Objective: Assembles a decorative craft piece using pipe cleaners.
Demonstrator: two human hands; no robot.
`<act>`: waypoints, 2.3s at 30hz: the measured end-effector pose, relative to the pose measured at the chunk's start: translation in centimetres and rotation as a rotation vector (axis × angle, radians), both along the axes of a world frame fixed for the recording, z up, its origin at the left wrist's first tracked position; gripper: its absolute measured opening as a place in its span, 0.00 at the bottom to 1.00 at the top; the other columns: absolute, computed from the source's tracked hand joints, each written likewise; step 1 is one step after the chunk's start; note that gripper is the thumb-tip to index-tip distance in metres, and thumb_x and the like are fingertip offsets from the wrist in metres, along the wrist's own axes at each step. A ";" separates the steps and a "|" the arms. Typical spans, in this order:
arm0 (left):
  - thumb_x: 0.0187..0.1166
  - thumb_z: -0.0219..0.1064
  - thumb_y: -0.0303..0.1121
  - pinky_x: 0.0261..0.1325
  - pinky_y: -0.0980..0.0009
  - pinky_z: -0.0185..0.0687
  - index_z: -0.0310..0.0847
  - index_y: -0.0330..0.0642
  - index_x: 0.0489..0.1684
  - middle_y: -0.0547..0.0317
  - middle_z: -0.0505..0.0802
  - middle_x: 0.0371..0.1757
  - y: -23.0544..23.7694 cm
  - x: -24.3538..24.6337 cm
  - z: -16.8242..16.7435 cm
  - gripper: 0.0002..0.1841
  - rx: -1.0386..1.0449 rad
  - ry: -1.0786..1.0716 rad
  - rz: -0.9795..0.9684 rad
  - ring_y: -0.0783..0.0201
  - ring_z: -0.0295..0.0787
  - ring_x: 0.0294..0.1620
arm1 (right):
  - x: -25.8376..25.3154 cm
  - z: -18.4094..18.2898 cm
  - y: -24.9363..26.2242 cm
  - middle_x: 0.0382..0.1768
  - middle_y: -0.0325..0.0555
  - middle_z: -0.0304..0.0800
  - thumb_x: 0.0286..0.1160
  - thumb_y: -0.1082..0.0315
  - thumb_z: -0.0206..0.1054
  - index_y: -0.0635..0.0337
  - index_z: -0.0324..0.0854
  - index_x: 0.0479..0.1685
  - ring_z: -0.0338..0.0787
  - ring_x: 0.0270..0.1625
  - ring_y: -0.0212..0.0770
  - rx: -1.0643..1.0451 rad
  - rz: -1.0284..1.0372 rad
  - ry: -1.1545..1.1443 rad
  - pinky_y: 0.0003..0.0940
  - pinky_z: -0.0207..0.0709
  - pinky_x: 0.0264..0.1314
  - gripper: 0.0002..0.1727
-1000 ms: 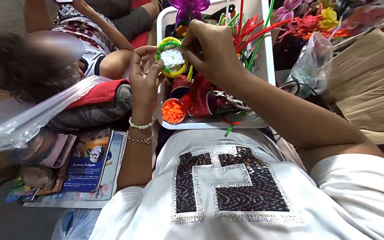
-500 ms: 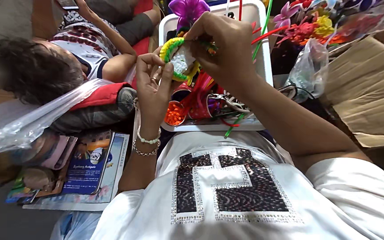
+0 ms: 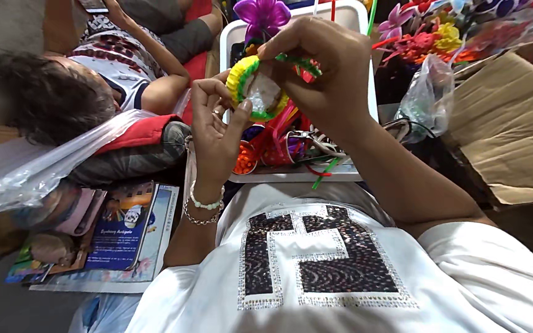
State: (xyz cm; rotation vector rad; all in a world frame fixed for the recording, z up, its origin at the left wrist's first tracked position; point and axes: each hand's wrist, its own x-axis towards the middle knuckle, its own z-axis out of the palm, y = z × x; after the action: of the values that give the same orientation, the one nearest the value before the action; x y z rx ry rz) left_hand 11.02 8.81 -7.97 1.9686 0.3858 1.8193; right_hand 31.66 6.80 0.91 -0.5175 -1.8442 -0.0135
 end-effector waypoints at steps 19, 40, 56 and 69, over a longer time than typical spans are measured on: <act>0.86 0.65 0.32 0.52 0.82 0.86 0.70 0.51 0.48 0.62 0.78 0.71 -7.6 2.2 5.5 0.07 -0.172 0.189 0.146 0.72 0.81 0.67 | 0.3 0.2 -1.7 0.44 0.52 0.92 0.76 0.70 0.74 0.60 0.94 0.41 0.89 0.51 0.39 0.067 0.036 0.001 0.33 0.81 0.56 0.05; 0.81 0.65 0.27 0.50 0.68 0.93 0.71 0.53 0.41 0.64 0.84 0.64 -6.5 2.4 4.9 0.07 -0.377 -0.051 -0.132 0.68 0.89 0.58 | 1.8 0.1 -1.7 0.46 0.52 0.94 0.78 0.69 0.73 0.63 0.93 0.45 0.92 0.52 0.38 0.095 0.013 -0.044 0.32 0.84 0.56 0.07; 0.80 0.67 0.22 0.62 0.69 0.91 0.57 0.50 0.87 0.61 0.75 0.78 -8.3 2.6 4.8 0.35 -0.297 0.036 -0.124 0.62 0.82 0.72 | 2.1 0.2 -2.8 0.47 0.52 0.92 0.74 0.74 0.75 0.66 0.93 0.45 0.92 0.52 0.37 0.007 0.098 0.074 0.30 0.87 0.57 0.06; 0.71 0.66 0.17 0.67 0.67 0.87 0.44 0.44 0.93 0.55 0.71 0.79 -8.2 3.5 4.7 0.46 -0.303 0.026 -0.217 0.62 0.79 0.73 | 2.2 0.0 -3.2 0.46 0.53 0.93 0.75 0.74 0.74 0.64 0.94 0.43 0.91 0.52 0.37 0.063 0.076 0.036 0.30 0.84 0.56 0.05</act>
State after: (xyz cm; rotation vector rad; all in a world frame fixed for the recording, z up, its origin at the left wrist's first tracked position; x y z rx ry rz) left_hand 14.51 0.60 -3.25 1.7528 0.4110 1.5048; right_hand 33.89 3.56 0.92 -0.4013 -1.8207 -0.0104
